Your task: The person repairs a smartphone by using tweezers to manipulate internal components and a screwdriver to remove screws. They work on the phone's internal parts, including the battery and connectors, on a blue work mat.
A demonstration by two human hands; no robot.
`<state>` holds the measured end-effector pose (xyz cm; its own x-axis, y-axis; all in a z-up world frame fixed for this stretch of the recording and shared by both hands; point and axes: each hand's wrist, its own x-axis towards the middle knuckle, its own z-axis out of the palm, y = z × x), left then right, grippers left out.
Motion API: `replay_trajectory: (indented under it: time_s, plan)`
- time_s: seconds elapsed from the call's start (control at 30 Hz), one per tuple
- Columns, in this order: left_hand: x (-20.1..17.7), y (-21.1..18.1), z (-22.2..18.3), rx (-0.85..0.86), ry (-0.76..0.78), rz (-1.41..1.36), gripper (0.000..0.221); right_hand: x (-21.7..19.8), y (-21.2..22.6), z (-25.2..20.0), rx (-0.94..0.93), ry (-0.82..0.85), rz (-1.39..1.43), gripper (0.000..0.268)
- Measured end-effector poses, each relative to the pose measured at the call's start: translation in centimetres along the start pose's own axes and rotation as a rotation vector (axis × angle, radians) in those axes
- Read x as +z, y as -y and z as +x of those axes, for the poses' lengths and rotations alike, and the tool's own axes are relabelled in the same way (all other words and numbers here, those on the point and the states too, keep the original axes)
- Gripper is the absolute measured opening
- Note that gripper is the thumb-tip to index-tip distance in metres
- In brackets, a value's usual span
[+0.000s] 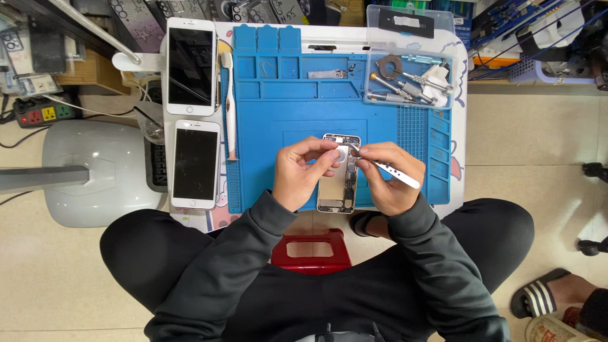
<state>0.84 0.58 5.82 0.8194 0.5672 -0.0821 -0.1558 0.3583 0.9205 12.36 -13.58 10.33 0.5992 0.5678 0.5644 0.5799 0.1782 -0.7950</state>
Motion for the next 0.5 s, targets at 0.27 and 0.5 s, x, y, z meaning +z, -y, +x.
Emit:
replay_trajectory:
  time_s: [0.27,0.5]
  plan:
    - [0.02,0.01,0.04,0.016,0.012,-0.002,0.018,-0.19,0.38,0.01,0.003,0.05,-0.05,0.006]
    - [0.08,0.56,-0.29,0.007,0.011,0.015,0.019,-0.22,0.66,-0.13,-0.057,0.096,-0.175,0.011]
